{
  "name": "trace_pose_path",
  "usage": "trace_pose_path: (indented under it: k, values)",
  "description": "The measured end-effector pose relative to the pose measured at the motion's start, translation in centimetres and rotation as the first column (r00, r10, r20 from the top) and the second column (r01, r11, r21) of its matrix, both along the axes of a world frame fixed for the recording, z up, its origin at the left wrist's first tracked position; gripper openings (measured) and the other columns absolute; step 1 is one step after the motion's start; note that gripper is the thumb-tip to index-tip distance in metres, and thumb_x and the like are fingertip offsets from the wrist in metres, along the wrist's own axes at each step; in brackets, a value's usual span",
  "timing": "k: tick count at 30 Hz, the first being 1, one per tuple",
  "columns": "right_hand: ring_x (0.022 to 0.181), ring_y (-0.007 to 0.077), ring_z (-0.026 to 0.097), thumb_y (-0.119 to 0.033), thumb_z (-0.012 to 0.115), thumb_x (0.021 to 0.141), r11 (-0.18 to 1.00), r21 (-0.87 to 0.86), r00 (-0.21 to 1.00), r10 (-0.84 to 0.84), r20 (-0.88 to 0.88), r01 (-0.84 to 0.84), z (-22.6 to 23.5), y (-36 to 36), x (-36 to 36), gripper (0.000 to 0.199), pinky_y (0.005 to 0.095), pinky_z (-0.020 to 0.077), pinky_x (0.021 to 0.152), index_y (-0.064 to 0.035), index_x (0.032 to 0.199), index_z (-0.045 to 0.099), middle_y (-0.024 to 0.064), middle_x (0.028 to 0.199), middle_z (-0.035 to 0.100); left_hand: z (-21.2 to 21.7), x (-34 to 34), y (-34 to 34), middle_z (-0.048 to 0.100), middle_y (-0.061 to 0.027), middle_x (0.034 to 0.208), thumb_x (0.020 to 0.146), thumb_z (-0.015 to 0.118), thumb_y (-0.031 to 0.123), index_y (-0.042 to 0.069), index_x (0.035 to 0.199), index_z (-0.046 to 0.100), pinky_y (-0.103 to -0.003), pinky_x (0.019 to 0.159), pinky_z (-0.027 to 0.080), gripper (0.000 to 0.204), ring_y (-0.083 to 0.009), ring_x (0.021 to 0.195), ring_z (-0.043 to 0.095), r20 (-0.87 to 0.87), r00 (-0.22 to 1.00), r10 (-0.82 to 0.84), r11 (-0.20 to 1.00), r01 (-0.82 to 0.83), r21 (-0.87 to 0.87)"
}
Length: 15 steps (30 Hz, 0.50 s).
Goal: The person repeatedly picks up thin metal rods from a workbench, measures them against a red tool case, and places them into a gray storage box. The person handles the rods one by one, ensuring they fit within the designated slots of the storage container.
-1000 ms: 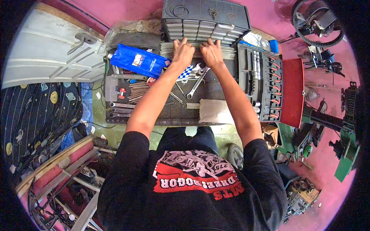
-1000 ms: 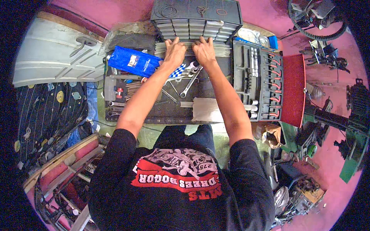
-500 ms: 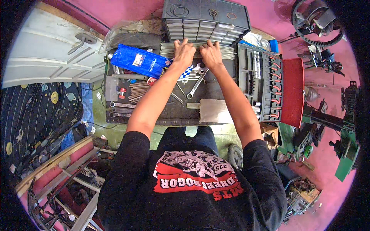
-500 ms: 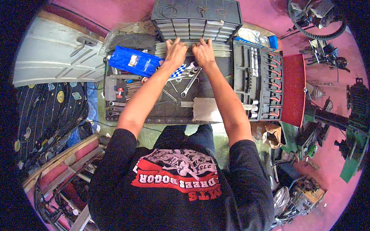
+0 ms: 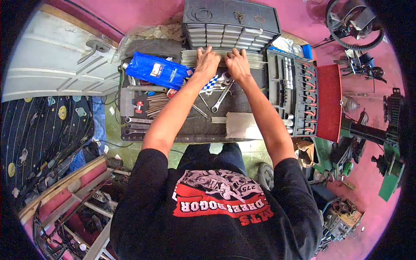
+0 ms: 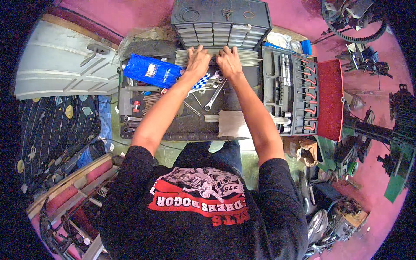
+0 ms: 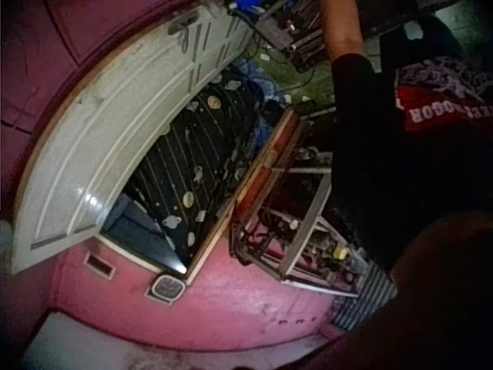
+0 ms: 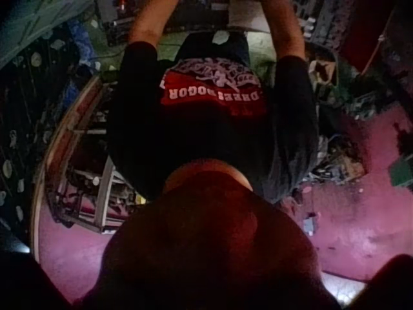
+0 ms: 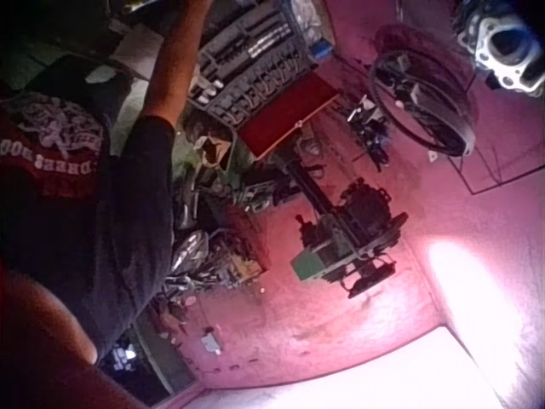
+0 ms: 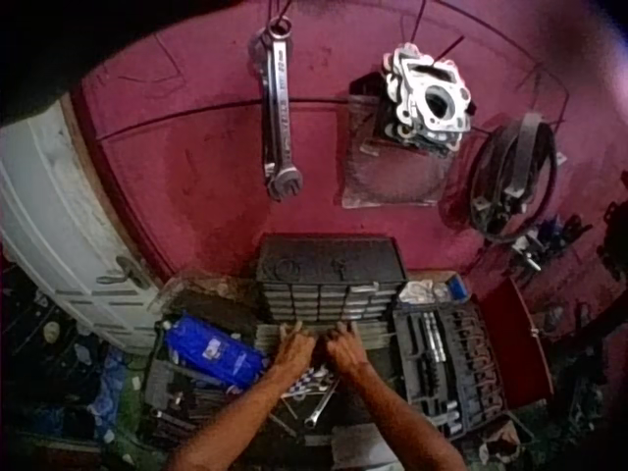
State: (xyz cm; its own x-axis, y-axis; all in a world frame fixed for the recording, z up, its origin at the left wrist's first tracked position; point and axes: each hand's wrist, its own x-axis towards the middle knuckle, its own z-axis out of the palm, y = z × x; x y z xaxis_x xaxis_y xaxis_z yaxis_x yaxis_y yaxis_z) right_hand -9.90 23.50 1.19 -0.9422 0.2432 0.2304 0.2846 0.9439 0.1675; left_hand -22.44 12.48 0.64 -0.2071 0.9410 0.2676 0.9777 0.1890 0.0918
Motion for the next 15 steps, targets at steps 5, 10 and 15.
trace_pose_path:
  k: [5, 10, 15]
  values:
    - [0.109, 0.0213, 0.058, -0.018, 0.060, 0.084, 0.999, 0.013, 0.999, -0.035, 0.013, 0.035, 1.6, 0.0, 0.4, 0.015, 0.0439, 0.0396, 0.095, -0.0137, 0.088, 0.074, 0.0032, 0.099, 0.069, 1.1, 0.2, -0.2, 0.069, -0.0069, 0.100, 0.080, 0.063, 0.008, 0.009, 0.092, 0.077, -0.055, 0.099, 0.036, 0.018, -0.0268, 0.115, 0.057, -0.048, 0.998, -0.026, 0.998, 0.023, -0.055]
    - [0.116, 0.0232, 0.057, -0.017, 0.060, 0.084, 0.998, -0.002, 0.998, -0.056, 0.038, 0.056, 2.8, 0.2, 1.2, 0.016, 0.0476, 0.0359, 0.105, -0.0132, 0.090, 0.075, 0.0042, 0.103, 0.071, 1.2, 0.3, -0.1, 0.073, -0.0083, 0.097, 0.083, 0.063, 0.013, 0.011, 0.088, 0.077, -0.057, 0.104, 0.034, 0.015, -0.0260, 0.115, 0.060, -0.062, 0.995, -0.079, 0.997, 0.080, 0.009]
    - [0.119, 0.0242, 0.056, -0.015, 0.060, 0.085, 0.999, 0.042, 0.999, 0.012, -0.030, -0.011, 4.0, 0.5, 3.4, 0.016, 0.0497, 0.0337, 0.109, -0.0121, 0.092, 0.074, 0.0044, 0.105, 0.072, 3.1, 1.3, -0.2, 0.074, -0.0075, 0.098, 0.081, 0.063, 0.009, 0.011, 0.090, 0.077, -0.059, 0.104, 0.033, 0.016, -0.0255, 0.116, 0.062, -0.112, 0.986, -0.122, 0.992, 0.120, -0.028]
